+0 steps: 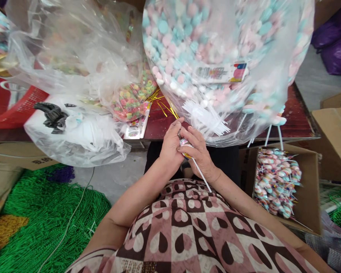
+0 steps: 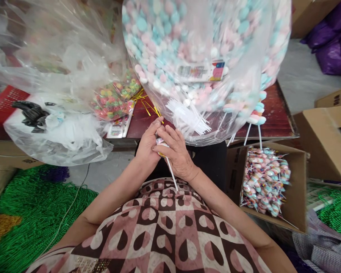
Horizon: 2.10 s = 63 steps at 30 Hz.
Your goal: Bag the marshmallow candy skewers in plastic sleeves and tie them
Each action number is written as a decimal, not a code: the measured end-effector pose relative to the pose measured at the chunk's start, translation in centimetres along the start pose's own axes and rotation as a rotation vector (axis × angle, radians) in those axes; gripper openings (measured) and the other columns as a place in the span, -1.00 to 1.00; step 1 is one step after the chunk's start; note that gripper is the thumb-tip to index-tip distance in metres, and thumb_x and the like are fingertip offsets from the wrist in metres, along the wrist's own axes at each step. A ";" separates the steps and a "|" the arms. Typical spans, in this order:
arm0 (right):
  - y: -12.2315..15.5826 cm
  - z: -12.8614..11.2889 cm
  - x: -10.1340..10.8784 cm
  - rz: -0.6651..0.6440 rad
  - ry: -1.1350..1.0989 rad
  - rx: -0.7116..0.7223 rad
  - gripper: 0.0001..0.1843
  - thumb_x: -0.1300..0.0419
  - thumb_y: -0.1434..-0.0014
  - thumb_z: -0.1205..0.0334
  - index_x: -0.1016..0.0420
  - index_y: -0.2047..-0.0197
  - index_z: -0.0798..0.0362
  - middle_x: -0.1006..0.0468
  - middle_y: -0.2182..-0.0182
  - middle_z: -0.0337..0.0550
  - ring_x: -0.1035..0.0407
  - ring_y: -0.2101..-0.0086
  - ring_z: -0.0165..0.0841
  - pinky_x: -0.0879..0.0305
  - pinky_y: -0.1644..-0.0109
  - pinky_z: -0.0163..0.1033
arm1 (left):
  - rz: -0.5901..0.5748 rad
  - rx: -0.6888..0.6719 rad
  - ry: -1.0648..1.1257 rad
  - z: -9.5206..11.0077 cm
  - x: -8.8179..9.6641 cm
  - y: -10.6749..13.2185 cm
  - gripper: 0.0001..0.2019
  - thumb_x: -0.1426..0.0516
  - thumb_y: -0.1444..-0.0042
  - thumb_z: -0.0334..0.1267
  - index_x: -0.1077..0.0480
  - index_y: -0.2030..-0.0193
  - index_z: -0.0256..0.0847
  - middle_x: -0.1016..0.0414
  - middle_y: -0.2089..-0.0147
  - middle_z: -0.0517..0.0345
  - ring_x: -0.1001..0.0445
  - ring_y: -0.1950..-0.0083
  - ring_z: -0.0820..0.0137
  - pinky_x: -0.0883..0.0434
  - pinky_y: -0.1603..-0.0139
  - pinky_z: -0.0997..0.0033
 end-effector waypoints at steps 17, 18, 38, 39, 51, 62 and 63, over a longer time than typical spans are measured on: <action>-0.8 -1.0 4.1 0.110 -0.147 -0.305 -0.80 -0.14 -0.29 0.30 -0.57 0.11 -0.04 -0.64 0.20 -0.11 -0.53 0.17 -0.30 -0.45 0.03 -0.16 | -0.031 -0.081 0.095 2.6 0.0 -0.8 -0.88 -0.05 -0.27 -0.35 -0.38 0.27 -0.18 -0.10 0.66 0.42 -0.17 0.65 0.61 -0.22 0.50 0.56; -0.7 -0.9 4.2 0.125 -0.143 -0.318 -0.82 -0.15 -0.28 0.30 -0.58 0.14 -0.03 -0.64 0.24 -0.13 -0.53 0.21 -0.31 -0.45 0.07 -0.18 | -0.028 -0.073 0.092 2.5 0.0 -0.7 -0.89 -0.05 -0.28 -0.35 -0.38 0.27 -0.18 -0.10 0.66 0.42 -0.16 0.65 0.61 -0.22 0.50 0.57; 0.0 -0.4 4.9 0.121 -0.197 -0.341 -0.73 -0.20 -0.23 0.35 -0.51 -0.01 -0.03 -0.60 0.08 -0.08 -0.49 0.16 -0.31 -0.43 0.08 -0.19 | -0.033 -0.146 0.063 3.1 0.0 -1.0 -0.87 -0.04 -0.29 -0.35 -0.38 0.26 -0.17 -0.11 0.65 0.41 -0.18 0.65 0.61 -0.23 0.49 0.57; -0.1 -0.6 5.0 0.134 -0.182 -0.316 -0.73 -0.20 -0.22 0.38 -0.52 0.01 -0.03 -0.60 0.10 -0.09 -0.49 0.16 -0.32 -0.42 0.07 -0.19 | -0.037 -0.146 0.060 3.0 0.0 -0.9 -0.87 -0.03 -0.29 -0.35 -0.39 0.26 -0.17 -0.11 0.65 0.41 -0.18 0.64 0.61 -0.23 0.49 0.57; 0.9 1.3 5.1 0.191 -0.526 -0.611 -0.70 -0.11 -0.31 0.16 -0.50 -0.06 -0.05 -0.62 0.09 -0.13 -0.54 0.20 -0.34 -0.50 0.10 -0.18 | -0.054 -0.288 -0.002 4.4 -0.1 -0.7 -0.94 -0.07 -0.27 -0.32 -0.37 0.22 -0.15 -0.15 0.66 0.41 -0.20 0.65 0.59 -0.27 0.51 0.57; 0.6 0.9 4.2 0.026 -0.243 -0.536 -0.70 -0.14 -0.19 0.33 -0.59 0.05 -0.03 -0.66 0.15 -0.17 -0.55 0.20 -0.33 -0.46 0.07 -0.22 | -0.068 -0.385 -0.060 5.1 -0.6 -0.2 -0.96 -0.12 -0.24 -0.24 -0.36 0.21 -0.12 -0.16 0.65 0.42 -0.23 0.65 0.58 -0.31 0.51 0.59; 0.5 0.7 4.4 0.048 -0.208 -0.521 -0.75 -0.15 -0.21 0.30 -0.61 0.10 -0.04 -0.67 0.21 -0.18 -0.54 0.25 -0.33 -0.46 0.11 -0.23 | -0.057 -0.378 -0.069 5.0 -0.5 -0.2 -0.95 -0.12 -0.24 -0.23 -0.36 0.21 -0.12 -0.15 0.65 0.42 -0.22 0.64 0.58 -0.32 0.51 0.59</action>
Point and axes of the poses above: each hand's wrist, its own y-axis away from the middle knuckle, its own x-axis out of the back of the hand, z = x × y, the point moved 7 cm from there along -y, towards the middle knuckle
